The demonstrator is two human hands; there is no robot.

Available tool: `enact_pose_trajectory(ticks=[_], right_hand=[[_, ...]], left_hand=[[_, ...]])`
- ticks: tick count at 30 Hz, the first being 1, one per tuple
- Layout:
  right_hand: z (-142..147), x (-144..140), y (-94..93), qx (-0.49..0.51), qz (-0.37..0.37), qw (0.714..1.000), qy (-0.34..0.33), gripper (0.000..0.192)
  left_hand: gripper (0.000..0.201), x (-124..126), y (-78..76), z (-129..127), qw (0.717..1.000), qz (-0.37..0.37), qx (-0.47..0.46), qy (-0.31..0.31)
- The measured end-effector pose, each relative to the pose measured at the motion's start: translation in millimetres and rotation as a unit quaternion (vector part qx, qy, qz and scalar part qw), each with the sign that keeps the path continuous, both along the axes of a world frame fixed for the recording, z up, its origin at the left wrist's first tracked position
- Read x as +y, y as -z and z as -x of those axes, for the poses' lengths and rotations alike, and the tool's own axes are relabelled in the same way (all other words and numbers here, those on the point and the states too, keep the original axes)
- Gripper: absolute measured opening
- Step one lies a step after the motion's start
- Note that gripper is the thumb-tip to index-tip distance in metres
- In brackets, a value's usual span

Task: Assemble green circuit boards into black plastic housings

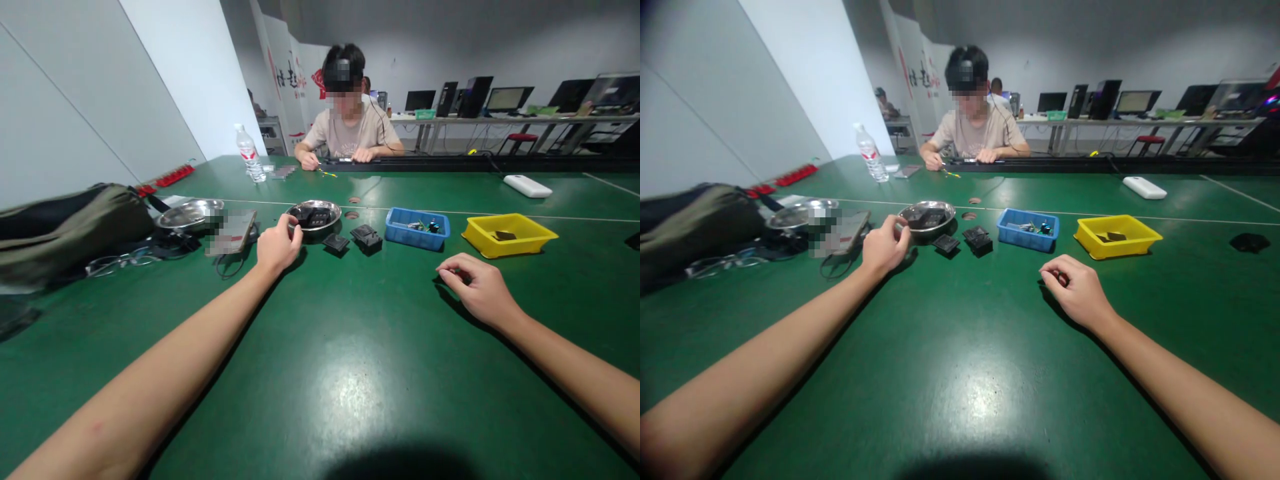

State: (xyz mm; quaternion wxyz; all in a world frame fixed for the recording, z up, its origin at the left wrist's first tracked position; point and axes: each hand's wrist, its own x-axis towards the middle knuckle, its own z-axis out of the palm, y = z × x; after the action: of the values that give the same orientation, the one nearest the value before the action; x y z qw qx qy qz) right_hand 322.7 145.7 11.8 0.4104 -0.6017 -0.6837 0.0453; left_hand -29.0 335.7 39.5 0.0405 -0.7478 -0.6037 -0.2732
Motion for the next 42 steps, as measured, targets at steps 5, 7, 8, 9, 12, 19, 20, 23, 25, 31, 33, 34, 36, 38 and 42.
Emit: enact_pose_trajectory(ticks=[5,7,8,9,12,19,20,23,25,31,33,34,36,38,42], right_hand=[[1,2,0.8,-0.006,0.001,1.0,-0.006,0.023],[1,2,0.7,-0.008,0.0,1.0,-0.004,0.023],[2,2,0.7,-0.009,0.0,1.0,-0.003,0.023],[2,2,0.7,-0.01,0.0,1.0,-0.002,0.023],[1,2,0.8,-0.013,-0.002,1.0,0.001,0.023],[3,3,-0.4,-0.017,-0.02,1.0,0.006,0.025],[4,2,-0.7,-0.017,-0.025,1.0,0.006,0.024],[4,2,-0.7,-0.011,-0.041,0.999,0.013,0.022],[4,2,-0.1,0.003,-0.052,0.998,0.028,0.021],[6,1,-13.8,0.08,-0.14,0.984,0.077,0.019],[11,-5,-29.9,0.079,-0.186,0.977,0.069,0.017],[15,-8,-39.7,0.064,-0.202,0.976,0.052,0.015],[25,-17,-60.4,-0.001,-0.193,0.981,0.005,0.012],[37,-25,-77.8,-0.081,-0.118,0.987,-0.072,0.014],[57,-36,-89.5,-0.198,0.019,0.973,-0.121,0.036]], left_hand=[[0.037,9,4.4,7,0.996,0.072,0.047,0.03],[0.037,13,7.4,4,0.995,0.076,0.045,0.051],[0.037,15,8.8,3,0.995,0.078,0.041,0.057],[0.037,17,10.0,2,0.994,0.079,0.035,0.061],[0.032,21,12.4,3,0.995,0.081,0.014,0.062],[0.022,11,6.5,6,0.996,0.023,-0.029,0.079],[0.021,8,5.7,6,0.996,0.007,-0.037,0.086],[0.021,-4,6.6,2,0.985,-0.059,-0.081,0.139],[0.021,-15,9.1,-4,0.971,-0.1,-0.098,0.196],[0.013,-56,12.0,-33,0.892,-0.166,-0.052,0.418],[0.007,-68,10.6,-42,0.864,-0.155,-0.03,0.477],[0.005,-74,9.9,-46,0.85,-0.152,-0.022,0.504],[0.004,-83,8.7,-53,0.825,-0.137,-0.009,0.548],[0.004,-91,8.0,-57,0.81,-0.125,0.0,0.573],[0.006,-100,7.1,-60,0.794,-0.132,0.001,0.594]])
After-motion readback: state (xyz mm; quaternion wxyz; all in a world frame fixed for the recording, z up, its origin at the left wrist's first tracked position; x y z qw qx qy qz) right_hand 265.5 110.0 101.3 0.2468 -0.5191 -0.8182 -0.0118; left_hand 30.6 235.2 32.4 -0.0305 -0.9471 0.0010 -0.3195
